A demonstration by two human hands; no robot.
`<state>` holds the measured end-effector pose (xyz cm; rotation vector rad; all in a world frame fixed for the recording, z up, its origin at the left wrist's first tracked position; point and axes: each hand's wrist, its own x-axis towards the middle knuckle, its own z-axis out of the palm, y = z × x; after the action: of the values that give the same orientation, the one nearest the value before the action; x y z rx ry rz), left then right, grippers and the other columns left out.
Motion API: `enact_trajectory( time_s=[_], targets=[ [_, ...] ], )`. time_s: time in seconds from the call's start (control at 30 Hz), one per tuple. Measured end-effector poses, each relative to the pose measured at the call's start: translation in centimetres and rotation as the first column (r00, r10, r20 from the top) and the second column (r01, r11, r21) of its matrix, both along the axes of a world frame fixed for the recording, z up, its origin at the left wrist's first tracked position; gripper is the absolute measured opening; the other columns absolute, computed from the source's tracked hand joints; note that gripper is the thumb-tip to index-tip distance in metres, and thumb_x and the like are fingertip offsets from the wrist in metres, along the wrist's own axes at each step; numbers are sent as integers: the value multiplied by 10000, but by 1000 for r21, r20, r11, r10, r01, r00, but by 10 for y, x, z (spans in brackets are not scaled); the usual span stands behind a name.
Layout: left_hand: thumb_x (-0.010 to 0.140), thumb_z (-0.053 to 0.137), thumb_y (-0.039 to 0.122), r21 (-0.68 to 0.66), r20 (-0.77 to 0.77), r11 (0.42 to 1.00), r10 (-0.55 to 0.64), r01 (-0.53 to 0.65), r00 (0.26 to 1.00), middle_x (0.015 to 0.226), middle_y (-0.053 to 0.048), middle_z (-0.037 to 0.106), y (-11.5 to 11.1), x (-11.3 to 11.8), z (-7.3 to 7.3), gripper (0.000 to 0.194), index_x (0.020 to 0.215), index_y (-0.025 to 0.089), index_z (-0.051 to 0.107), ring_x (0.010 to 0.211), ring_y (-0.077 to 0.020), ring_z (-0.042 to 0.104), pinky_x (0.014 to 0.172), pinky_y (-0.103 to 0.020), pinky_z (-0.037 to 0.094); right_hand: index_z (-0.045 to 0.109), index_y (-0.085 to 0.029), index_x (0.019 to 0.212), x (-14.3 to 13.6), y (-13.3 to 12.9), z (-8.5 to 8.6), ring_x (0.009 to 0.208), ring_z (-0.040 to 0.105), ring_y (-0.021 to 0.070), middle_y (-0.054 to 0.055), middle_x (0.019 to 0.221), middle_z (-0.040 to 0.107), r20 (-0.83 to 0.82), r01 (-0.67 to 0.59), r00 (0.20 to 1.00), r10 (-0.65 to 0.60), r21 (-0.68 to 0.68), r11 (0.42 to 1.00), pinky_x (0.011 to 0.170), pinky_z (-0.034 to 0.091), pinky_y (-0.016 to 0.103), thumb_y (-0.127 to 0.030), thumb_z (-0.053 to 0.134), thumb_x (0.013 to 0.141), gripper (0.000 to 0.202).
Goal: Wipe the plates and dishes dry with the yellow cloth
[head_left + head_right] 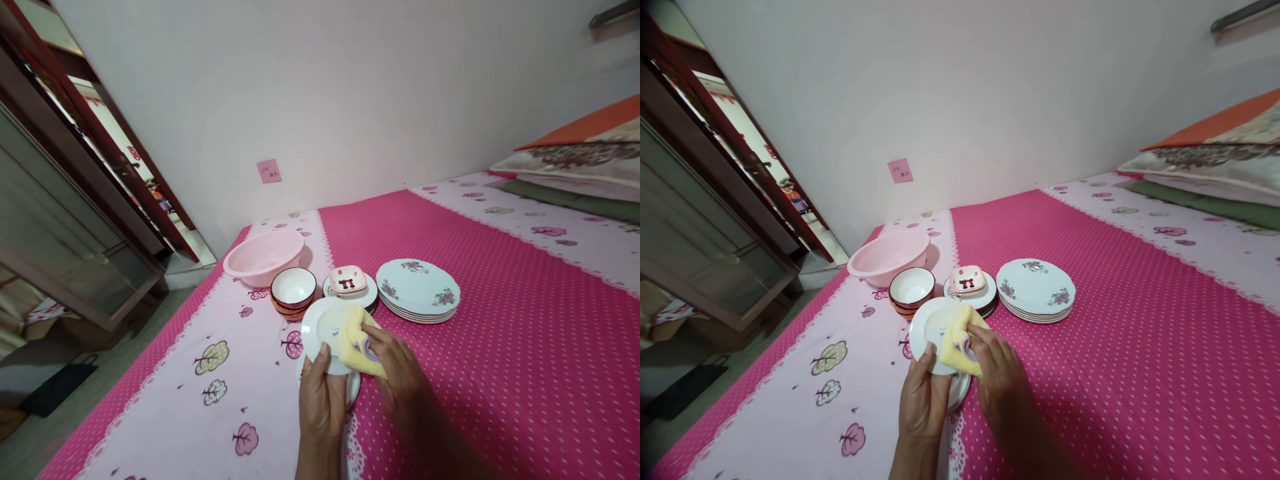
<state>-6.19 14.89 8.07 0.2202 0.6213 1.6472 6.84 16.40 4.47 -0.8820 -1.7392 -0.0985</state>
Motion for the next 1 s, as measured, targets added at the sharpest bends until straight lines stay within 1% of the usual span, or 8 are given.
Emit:
enact_trajectory(
  time_s=[0.17,0.27,0.37,0.43,0.5,0.63,0.73,1.0],
  targets=[
    [1033,483,313,-38,192,989,-132,142,972,1217,-193,765,2,-6,2,436,1363,82,650,1286,-309,646,1180,-475,428,633,-228,1271,-1,-13,10,1242,618,250,97,1334,691,14,-190,981,192,-79,979,1004,496,399,-91,458,949,391],
    [1045,437,328,41,208,987,-161,156,965,1343,-178,708,3,-2,4,473,1442,123,590,1374,-307,573,1218,-487,376,697,-231,1162,7,-14,26,1261,625,290,106,1383,665,-341,-271,925,170,-275,922,999,532,406,-223,576,911,279],
    [1045,432,252,80,210,990,-131,116,969,1429,-126,659,3,2,4,468,1499,199,533,1395,-264,554,1241,-457,347,672,-212,1256,16,-12,48,1180,685,345,131,1316,712,-742,-532,669,-48,-523,666,920,588,431,-420,701,853,454],
    [1041,448,228,82,189,989,-135,122,973,1429,-108,662,3,3,2,468,1502,228,529,1384,-251,566,1246,-455,342,596,-212,1386,20,-12,60,1081,732,360,131,1243,751,-862,-746,491,-124,-489,452,852,614,449,-503,761,800,675],
    [1027,497,214,94,140,987,-140,127,980,1413,-104,676,2,3,0,473,1497,241,532,1362,-251,587,1241,-459,353,558,-219,1433,24,-12,65,1036,750,363,129,1222,763,-909,-834,397,-131,-416,362,818,627,454,-501,809,758,774],
    [935,677,185,129,-58,977,-163,169,985,1318,-108,736,-3,0,-2,566,1480,234,535,1274,-254,656,1184,-433,431,606,-198,1367,33,-4,55,1023,760,375,143,1179,780,-918,-806,389,-78,-380,455,797,645,466,-411,828,748,692],
    [797,817,176,105,-208,964,-221,246,953,1183,-116,787,-7,-6,0,676,1427,197,572,1152,-286,720,1097,-455,511,647,-192,1299,48,7,43,1048,755,386,161,1226,761,-882,-763,471,31,-389,516,779,655,471,-362,798,778,569],
    [836,808,282,-29,-343,901,-416,433,842,1021,-158,811,-12,-23,7,306,1072,97,747,1043,-312,758,1027,-438,553,704,-201,1174,69,15,46,844,786,278,68,987,809,-611,-663,741,277,-604,443,681,652,369,-212,693,768,406]
  ],
)
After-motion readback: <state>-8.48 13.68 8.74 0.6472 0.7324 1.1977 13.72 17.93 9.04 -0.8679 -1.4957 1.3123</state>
